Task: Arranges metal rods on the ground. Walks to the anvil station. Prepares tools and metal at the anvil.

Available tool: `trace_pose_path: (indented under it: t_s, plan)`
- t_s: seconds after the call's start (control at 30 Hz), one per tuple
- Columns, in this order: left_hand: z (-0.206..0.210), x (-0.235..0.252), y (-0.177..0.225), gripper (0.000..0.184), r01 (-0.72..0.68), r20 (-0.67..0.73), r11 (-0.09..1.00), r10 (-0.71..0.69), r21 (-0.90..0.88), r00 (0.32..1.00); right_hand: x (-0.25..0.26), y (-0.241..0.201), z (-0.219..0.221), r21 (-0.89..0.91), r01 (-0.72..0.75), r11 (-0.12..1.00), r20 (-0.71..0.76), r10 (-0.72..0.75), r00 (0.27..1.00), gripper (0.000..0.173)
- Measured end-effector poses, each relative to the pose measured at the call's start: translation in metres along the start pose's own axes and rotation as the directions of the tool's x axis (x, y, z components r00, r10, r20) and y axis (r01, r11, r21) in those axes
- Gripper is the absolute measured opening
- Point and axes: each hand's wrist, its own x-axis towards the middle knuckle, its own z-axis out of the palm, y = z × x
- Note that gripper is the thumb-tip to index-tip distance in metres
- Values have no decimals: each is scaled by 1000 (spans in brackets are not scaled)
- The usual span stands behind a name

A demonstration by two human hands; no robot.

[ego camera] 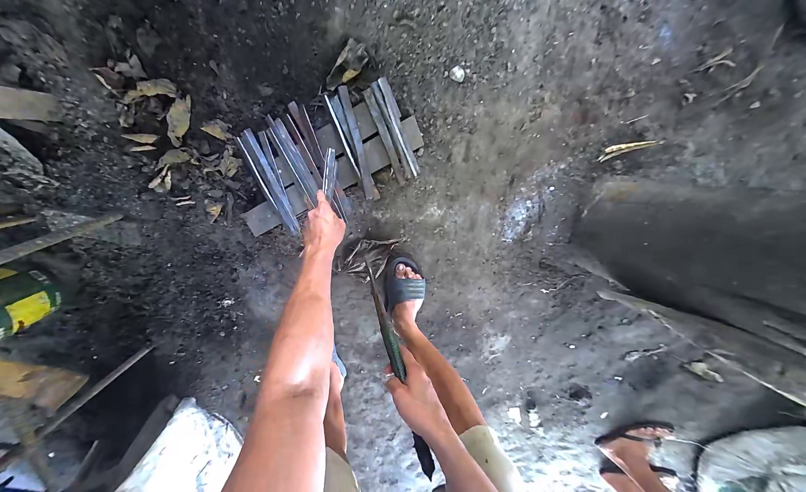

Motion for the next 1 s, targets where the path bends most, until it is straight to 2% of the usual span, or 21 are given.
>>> trace_pose_path:
  t_s: [0.13,0.37,0.6,0.7,0.83,1.0]
  plan:
    - [-3,3,-10,70,-7,-27,997,5,-79,1000,0,0,-3,-6,11,1000,-8,-11,1000,66]
    - [-5,-5,-43,64,37,-65,995,-43,-89,997,-4,0,-12,3,27,1000,-19,-27,999,66]
    - [-3,1,-71,66,-9,-64,998,5,-55,998,-3,2,-10,-10,19,1000,-2,-19,1000,67]
    - [-1,-2,-70,61,0,-71,982,-13,-188,997,-2,2,-10,-31,33,999,13,-33,999,68]
    - [5,-11,-46,61,8,-102,893,-61,-451,993,-2,-4,-15,-29,26,999,20,-25,999,67]
    - [10,31,4,65,24,-117,744,-136,-668,984,-2,-8,-30,-28,54,998,-17,-54,998,68]
